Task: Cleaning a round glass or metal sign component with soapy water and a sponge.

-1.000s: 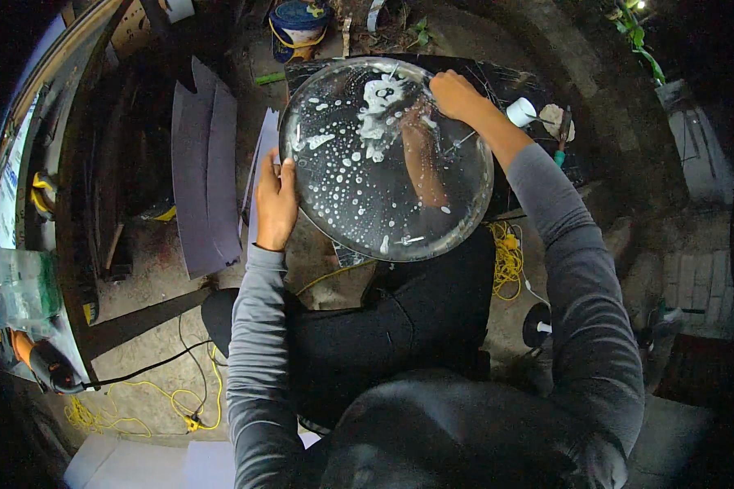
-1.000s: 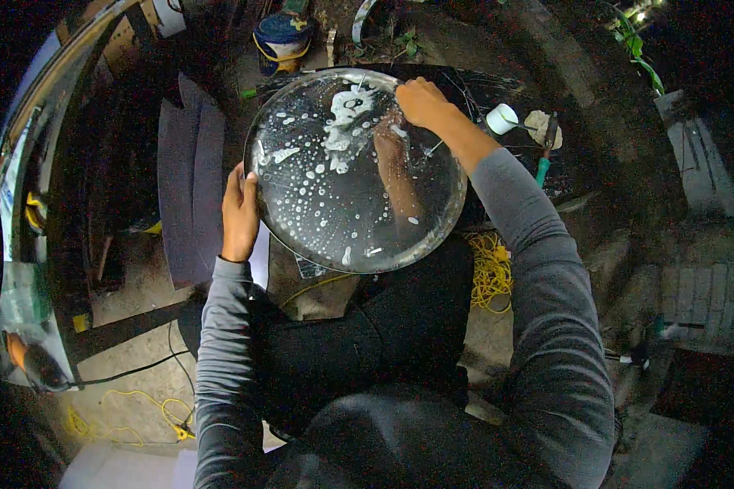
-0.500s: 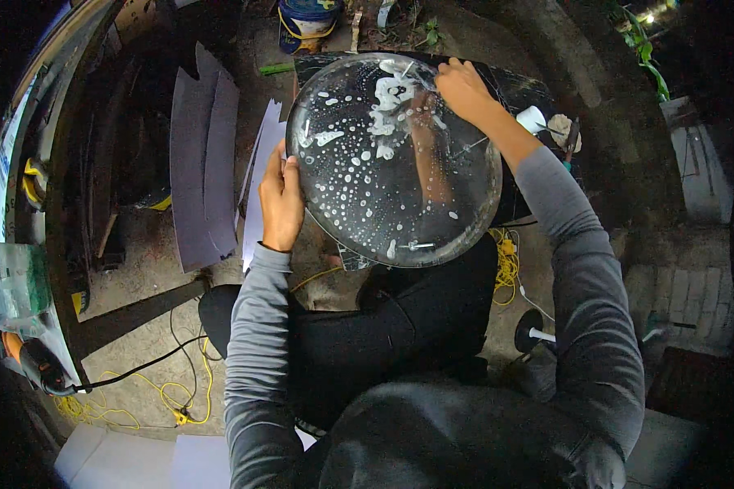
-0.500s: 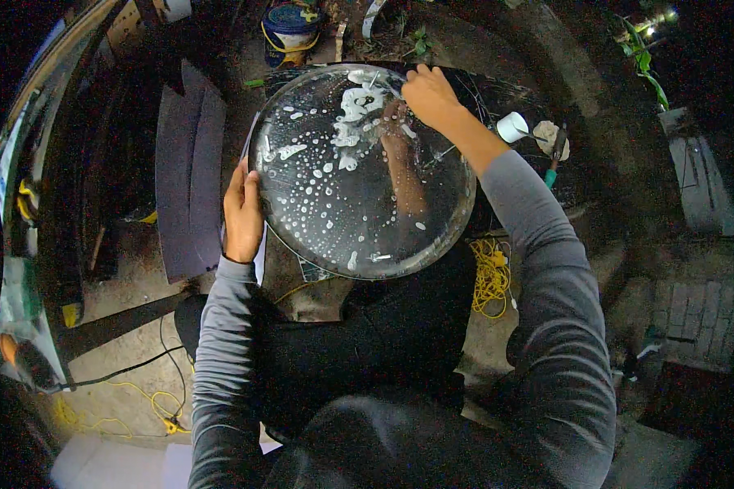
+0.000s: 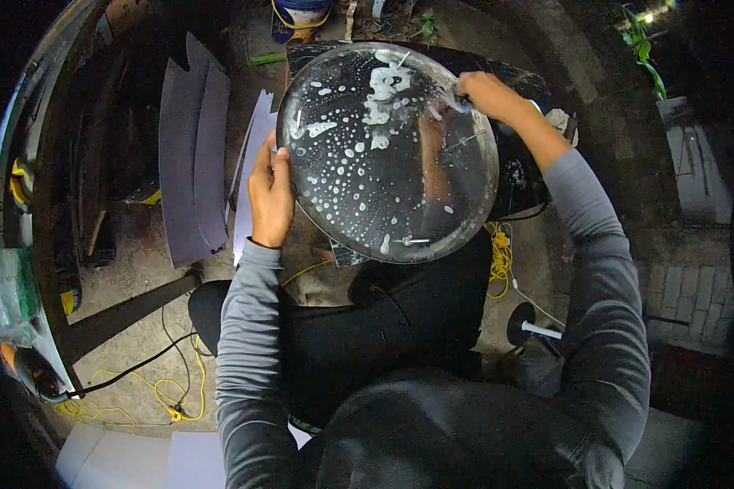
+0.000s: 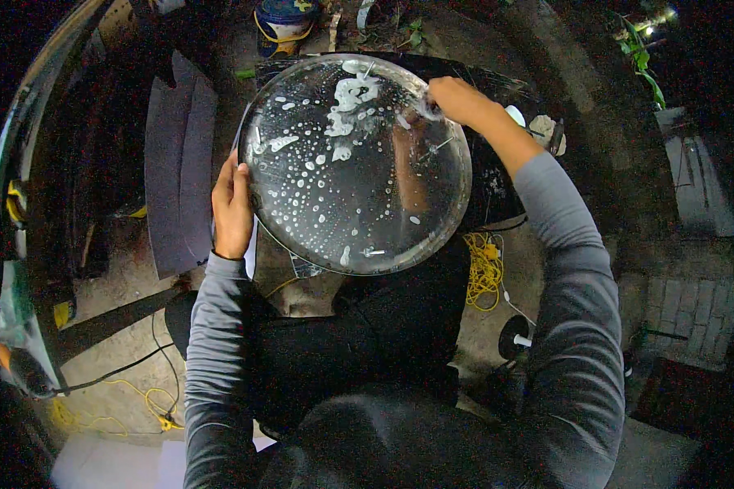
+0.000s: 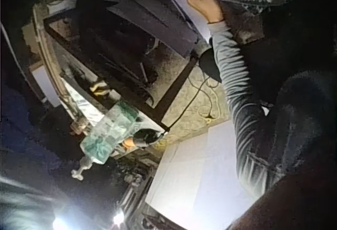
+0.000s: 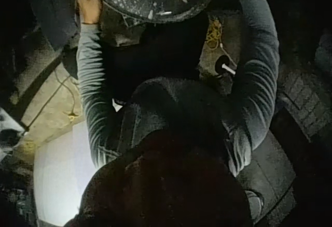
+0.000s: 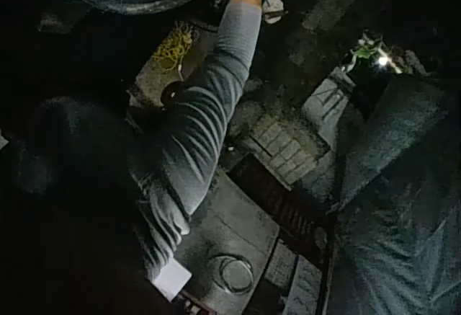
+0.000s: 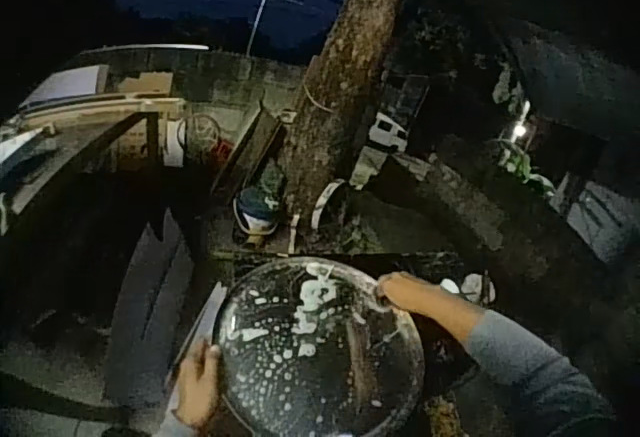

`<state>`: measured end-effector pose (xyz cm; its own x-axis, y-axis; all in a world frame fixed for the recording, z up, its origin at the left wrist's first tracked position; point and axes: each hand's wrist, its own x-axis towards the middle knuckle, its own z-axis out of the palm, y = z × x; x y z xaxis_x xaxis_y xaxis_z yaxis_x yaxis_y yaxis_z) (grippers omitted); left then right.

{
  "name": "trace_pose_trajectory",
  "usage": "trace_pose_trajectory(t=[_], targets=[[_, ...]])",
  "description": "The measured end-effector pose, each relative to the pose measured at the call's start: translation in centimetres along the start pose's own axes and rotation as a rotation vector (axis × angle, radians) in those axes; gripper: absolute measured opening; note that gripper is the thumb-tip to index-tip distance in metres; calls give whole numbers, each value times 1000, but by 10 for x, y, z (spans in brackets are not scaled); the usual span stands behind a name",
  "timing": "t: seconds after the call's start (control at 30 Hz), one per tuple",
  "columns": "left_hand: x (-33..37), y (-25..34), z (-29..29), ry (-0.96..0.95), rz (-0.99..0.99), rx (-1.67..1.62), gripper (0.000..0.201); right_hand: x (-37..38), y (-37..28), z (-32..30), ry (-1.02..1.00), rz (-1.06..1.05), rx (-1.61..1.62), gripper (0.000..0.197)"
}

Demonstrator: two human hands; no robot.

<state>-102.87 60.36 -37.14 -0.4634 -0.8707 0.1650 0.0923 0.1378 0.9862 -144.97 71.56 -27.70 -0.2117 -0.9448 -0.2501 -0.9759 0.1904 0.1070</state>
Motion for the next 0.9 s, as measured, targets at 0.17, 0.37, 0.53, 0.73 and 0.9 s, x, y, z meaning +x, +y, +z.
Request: trace_pose_trajectory(t=[0.17, 0.37, 0.53, 0.73, 0.9], targets=[[0, -3, 2, 31, -5, 51, 41, -53, 14, -3, -112, -65, 11, 25], [1, -7, 4, 17, -13, 22, 42, -87, 6, -2, -161, -202, 14, 19], [-1, -7, 3, 13, -60, -69, 41, -74, -4, 3, 73, -90, -45, 14], [1, -10, 1, -3, -67, -85, 42, -24, -11, 7, 297, -227, -433, 16], [0, -13, 1, -18, -78, -123, 40, -31, -13, 2, 262, -280, -495, 15]])
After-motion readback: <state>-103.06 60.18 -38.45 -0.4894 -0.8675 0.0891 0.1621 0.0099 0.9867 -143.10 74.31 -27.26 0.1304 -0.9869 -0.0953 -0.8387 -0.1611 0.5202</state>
